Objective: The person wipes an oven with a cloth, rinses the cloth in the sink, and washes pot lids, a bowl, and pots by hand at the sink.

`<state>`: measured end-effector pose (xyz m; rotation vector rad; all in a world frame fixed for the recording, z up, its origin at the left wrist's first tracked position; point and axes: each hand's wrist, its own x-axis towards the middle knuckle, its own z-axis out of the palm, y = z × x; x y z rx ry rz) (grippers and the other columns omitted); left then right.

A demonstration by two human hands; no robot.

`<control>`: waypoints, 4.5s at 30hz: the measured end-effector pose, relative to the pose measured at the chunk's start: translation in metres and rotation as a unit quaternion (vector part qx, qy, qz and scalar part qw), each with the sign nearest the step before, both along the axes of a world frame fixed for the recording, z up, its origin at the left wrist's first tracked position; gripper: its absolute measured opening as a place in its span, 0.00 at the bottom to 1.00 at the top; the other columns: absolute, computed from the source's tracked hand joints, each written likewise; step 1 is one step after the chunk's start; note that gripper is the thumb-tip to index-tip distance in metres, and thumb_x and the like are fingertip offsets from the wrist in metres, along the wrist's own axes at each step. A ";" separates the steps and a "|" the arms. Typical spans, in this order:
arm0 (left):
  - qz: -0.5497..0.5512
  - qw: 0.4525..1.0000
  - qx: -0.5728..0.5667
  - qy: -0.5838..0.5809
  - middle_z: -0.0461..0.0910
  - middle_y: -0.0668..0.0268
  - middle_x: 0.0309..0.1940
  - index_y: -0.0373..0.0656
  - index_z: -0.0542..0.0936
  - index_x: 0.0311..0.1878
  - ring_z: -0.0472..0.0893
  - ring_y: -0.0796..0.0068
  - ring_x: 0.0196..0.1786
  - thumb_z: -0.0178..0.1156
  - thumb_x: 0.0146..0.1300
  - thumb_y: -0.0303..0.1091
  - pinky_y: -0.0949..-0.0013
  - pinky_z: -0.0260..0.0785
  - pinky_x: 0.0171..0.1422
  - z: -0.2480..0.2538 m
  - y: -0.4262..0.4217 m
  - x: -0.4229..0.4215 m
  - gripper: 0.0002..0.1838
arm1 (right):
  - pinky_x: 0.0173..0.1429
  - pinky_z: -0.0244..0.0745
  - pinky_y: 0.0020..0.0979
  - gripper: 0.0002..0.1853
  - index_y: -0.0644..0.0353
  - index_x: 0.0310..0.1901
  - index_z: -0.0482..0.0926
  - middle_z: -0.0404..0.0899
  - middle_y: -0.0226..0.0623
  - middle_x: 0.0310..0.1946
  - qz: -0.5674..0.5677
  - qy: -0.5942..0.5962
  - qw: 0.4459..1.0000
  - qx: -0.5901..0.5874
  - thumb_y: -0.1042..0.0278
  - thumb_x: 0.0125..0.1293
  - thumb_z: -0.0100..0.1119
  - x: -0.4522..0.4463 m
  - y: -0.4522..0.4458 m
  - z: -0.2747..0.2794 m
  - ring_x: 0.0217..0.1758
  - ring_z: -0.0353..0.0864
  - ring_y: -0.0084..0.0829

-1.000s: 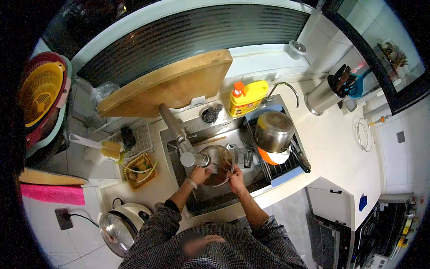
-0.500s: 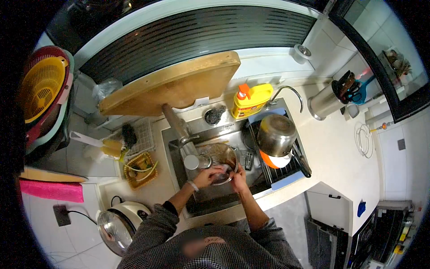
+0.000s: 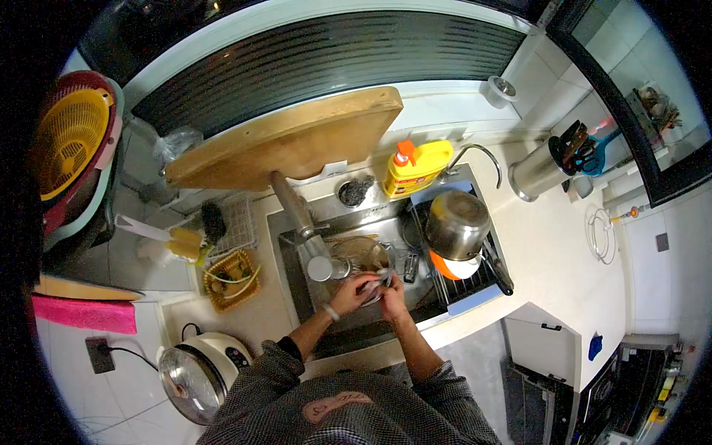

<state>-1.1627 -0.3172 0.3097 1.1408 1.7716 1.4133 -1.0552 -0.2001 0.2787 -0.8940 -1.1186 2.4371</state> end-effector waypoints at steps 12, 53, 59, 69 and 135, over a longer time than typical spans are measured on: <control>0.122 0.979 0.012 0.162 0.76 0.59 0.52 0.38 0.76 0.54 0.78 0.61 0.50 0.58 0.58 0.20 0.62 0.71 0.53 -0.022 0.001 -0.043 0.18 | 0.40 0.71 0.26 0.30 0.58 0.57 0.71 0.77 0.29 0.45 0.042 -0.066 0.997 0.007 0.87 0.48 0.48 0.001 -0.016 0.036 0.43 0.75 0.25; 0.311 0.949 0.031 -0.049 0.75 0.53 0.49 0.40 0.74 0.52 0.75 0.54 0.51 0.58 0.61 0.36 0.58 0.67 0.58 -0.052 0.006 -0.024 0.17 | 0.59 0.68 0.27 0.33 0.64 0.65 0.66 0.77 0.35 0.54 0.103 -0.015 0.963 0.250 0.84 0.54 0.54 0.000 -0.006 0.046 0.56 0.74 0.26; 0.235 0.961 0.026 0.146 0.75 0.54 0.50 0.39 0.69 0.57 0.75 0.55 0.51 0.58 0.62 0.32 0.57 0.67 0.56 -0.045 0.009 -0.041 0.21 | 0.61 0.67 0.27 0.35 0.65 0.66 0.64 0.75 0.37 0.57 0.068 -0.023 0.989 0.131 0.86 0.53 0.56 -0.002 0.002 0.078 0.57 0.74 0.28; 0.431 0.842 -0.153 -0.285 0.73 0.50 0.53 0.29 0.59 0.64 0.74 0.56 0.54 0.54 0.61 0.23 0.58 0.68 0.57 -0.182 0.013 0.049 0.28 | 0.60 0.67 0.24 0.38 0.69 0.69 0.58 0.73 0.40 0.58 0.042 -0.012 0.955 0.292 0.90 0.50 0.45 0.002 -0.013 0.072 0.60 0.71 0.24; 0.059 0.965 -0.208 0.151 0.45 0.56 0.76 0.45 0.56 0.73 0.54 0.51 0.74 0.48 0.66 0.22 0.57 0.54 0.73 0.007 0.018 -0.025 0.31 | 0.54 0.72 0.31 0.23 0.63 0.55 0.75 0.80 0.35 0.48 -0.068 -0.074 0.991 0.089 0.51 0.70 0.54 -0.021 -0.014 0.048 0.52 0.77 0.26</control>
